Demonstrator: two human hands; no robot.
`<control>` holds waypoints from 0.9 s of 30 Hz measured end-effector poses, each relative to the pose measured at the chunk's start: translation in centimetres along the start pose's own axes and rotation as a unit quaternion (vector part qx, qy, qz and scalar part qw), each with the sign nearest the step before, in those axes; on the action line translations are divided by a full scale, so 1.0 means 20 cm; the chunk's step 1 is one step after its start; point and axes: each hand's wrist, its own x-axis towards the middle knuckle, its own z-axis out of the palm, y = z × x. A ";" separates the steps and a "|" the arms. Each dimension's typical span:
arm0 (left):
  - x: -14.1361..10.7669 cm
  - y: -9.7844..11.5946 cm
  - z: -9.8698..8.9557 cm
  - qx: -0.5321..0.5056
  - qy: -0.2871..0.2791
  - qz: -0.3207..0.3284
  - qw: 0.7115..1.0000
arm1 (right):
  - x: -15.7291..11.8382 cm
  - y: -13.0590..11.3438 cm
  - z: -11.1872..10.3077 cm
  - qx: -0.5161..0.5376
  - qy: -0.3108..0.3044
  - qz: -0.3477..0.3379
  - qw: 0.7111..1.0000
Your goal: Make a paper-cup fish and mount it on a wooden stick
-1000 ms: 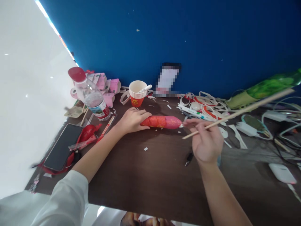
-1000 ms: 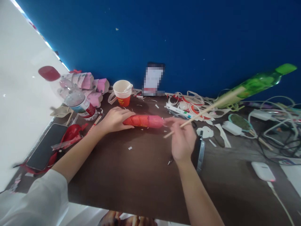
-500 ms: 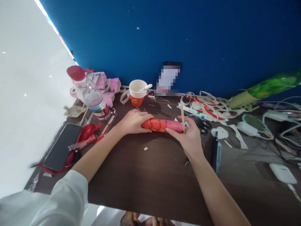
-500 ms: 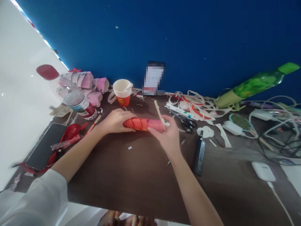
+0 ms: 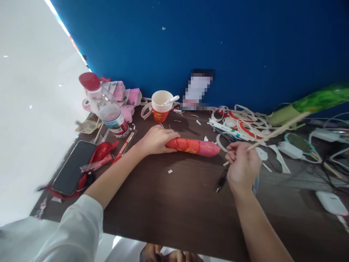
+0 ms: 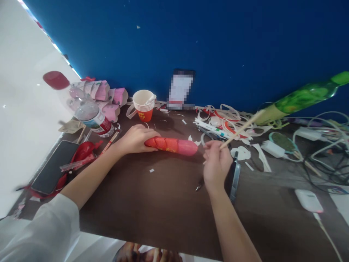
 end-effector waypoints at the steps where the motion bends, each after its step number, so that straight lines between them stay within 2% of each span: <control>1: 0.00 0.00 0.00 0.001 0.000 0.001 1.000 | 0.00 -0.01 0.00 0.034 0.028 -0.007 0.999; 3: 0.00 0.00 0.00 0.003 0.002 0.001 1.000 | 0.01 -0.05 -0.01 0.098 0.063 -0.020 0.993; 4: 0.00 0.01 0.00 0.004 0.004 -0.001 1.000 | 0.01 -0.07 0.00 0.120 0.055 -0.018 0.991; 9: 0.00 0.01 0.00 0.002 0.007 0.003 1.000 | -0.01 -0.13 0.01 0.206 -0.051 0.060 0.975; 17: 0.00 0.01 0.00 0.006 0.003 0.010 1.000 | -0.03 -0.15 0.05 0.145 -0.109 0.040 0.983; 27: 0.00 0.00 0.01 0.004 0.009 0.018 1.000 | -0.05 -0.15 0.08 0.168 -0.120 0.072 0.976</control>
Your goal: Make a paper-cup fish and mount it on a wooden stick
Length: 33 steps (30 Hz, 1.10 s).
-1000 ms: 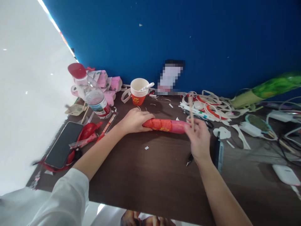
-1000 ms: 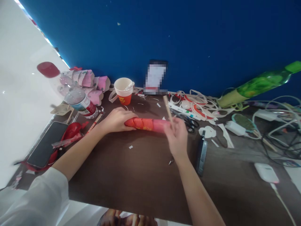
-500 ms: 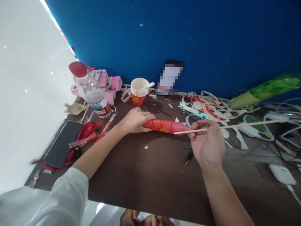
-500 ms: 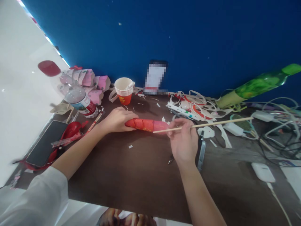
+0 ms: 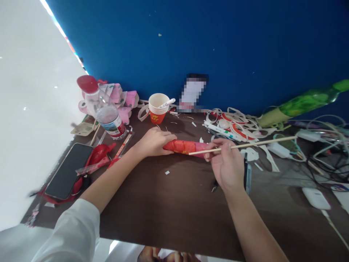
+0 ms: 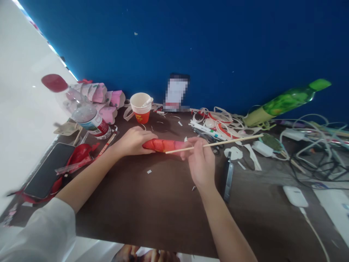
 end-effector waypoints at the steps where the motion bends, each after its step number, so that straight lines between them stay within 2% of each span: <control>1: 0.00 0.00 0.00 0.001 0.000 0.000 1.000 | 0.00 0.00 0.00 -0.010 0.001 0.001 1.000; 7: 0.00 0.00 0.00 0.004 0.003 0.002 1.000 | -0.03 -0.05 -0.03 -0.098 0.015 0.002 0.995; 12: 0.00 0.00 0.00 -0.004 0.005 0.004 1.000 | -0.03 -0.07 -0.10 -0.059 -0.022 -0.084 0.994; 15: 0.00 -0.01 0.01 0.001 0.007 0.006 1.000 | -0.04 -0.07 -0.11 -0.104 0.024 -0.149 0.983; 17: 0.00 0.00 0.01 0.006 0.008 0.009 1.000 | -0.05 -0.08 -0.09 -0.151 0.064 -0.164 0.973; 19: 0.00 0.00 0.01 0.012 0.007 0.014 1.000 | -0.06 -0.07 -0.08 -0.189 0.079 -0.167 0.964; 25: 0.00 0.01 0.00 0.022 0.003 0.019 1.000 | -0.07 -0.04 -0.03 -0.247 0.008 -0.218 0.944; 33: 0.00 0.02 -0.01 0.030 -0.007 0.015 0.999 | -0.05 -0.04 -0.03 -0.286 -0.002 -0.277 0.917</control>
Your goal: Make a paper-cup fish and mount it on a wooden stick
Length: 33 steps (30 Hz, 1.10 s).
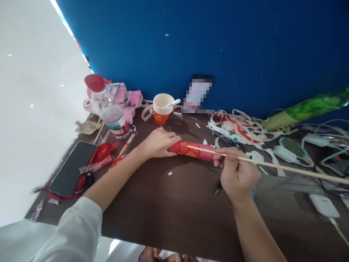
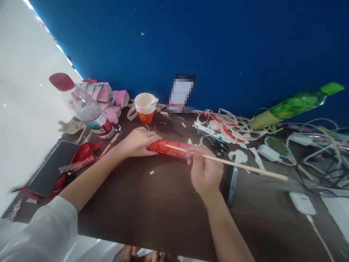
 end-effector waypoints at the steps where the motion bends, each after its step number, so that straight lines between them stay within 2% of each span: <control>1: 0.00 0.00 0.00 -0.001 0.001 0.001 1.000 | 0.00 0.00 0.00 -0.004 0.000 -0.006 1.000; 7: 0.00 -0.01 0.01 -0.001 0.010 0.002 1.000 | -0.01 0.01 0.01 0.004 -0.010 -0.010 1.000; 15: 0.00 0.01 0.01 0.007 0.005 -0.008 1.000 | 0.01 0.00 0.03 0.011 -0.020 -0.076 0.997; 26: 0.00 0.02 -0.02 0.007 -0.021 -0.028 0.999 | -0.01 -0.02 0.01 -0.036 -0.028 -0.150 0.988; 33: 0.00 0.03 -0.02 0.012 -0.017 -0.029 0.999 | 0.01 -0.02 0.01 -0.029 -0.042 -0.171 0.984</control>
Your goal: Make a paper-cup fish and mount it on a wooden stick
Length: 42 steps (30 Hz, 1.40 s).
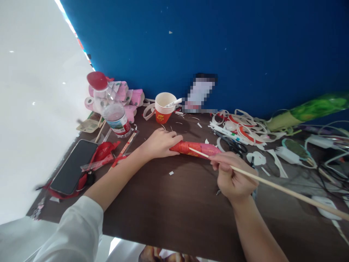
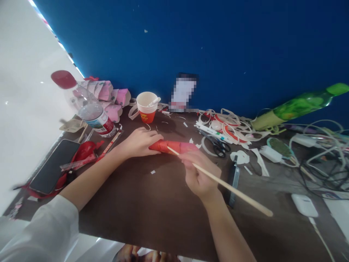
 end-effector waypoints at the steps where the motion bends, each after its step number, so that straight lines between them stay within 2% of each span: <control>1: 0.00 0.00 0.00 0.001 0.000 0.001 1.000 | 0.00 0.00 0.00 -0.001 -0.001 -0.001 1.000; 4: 0.00 0.01 0.00 0.009 0.001 0.001 1.000 | 0.02 0.01 0.01 -0.003 0.018 0.023 1.000; 7: 0.01 0.01 0.00 0.021 0.001 0.005 1.000 | 0.03 0.00 0.03 0.012 0.058 0.104 0.993; 11: 0.01 0.03 0.00 0.038 -0.006 0.006 0.999 | 0.03 -0.02 0.06 0.038 0.114 0.219 0.968; 14: 0.01 0.03 0.00 0.048 -0.001 0.019 0.999 | 0.03 -0.04 0.08 0.052 0.132 0.261 0.955; 18: 0.01 0.03 0.00 0.040 -0.007 0.014 0.999 | 0.03 -0.04 0.07 0.022 0.124 0.233 0.964; 23: 0.01 0.02 0.00 0.033 -0.005 0.014 0.999 | 0.02 -0.02 0.03 -0.058 0.146 0.180 0.971; 27: 0.01 0.03 0.01 0.033 -0.003 0.006 0.999 | 0.02 -0.01 0.05 -0.035 0.101 0.197 0.975; 30: 0.01 0.03 0.01 0.029 -0.005 0.003 1.000 | 0.02 -0.02 0.07 -0.027 0.084 0.151 0.985; 35: 0.01 0.04 0.00 0.024 -0.012 -0.009 1.000 | 0.00 -0.03 0.07 -0.033 0.097 0.069 0.992; 42: 0.01 0.04 0.00 0.020 -0.007 -0.008 1.000 | -0.04 -0.02 0.07 -0.043 0.069 0.035 0.996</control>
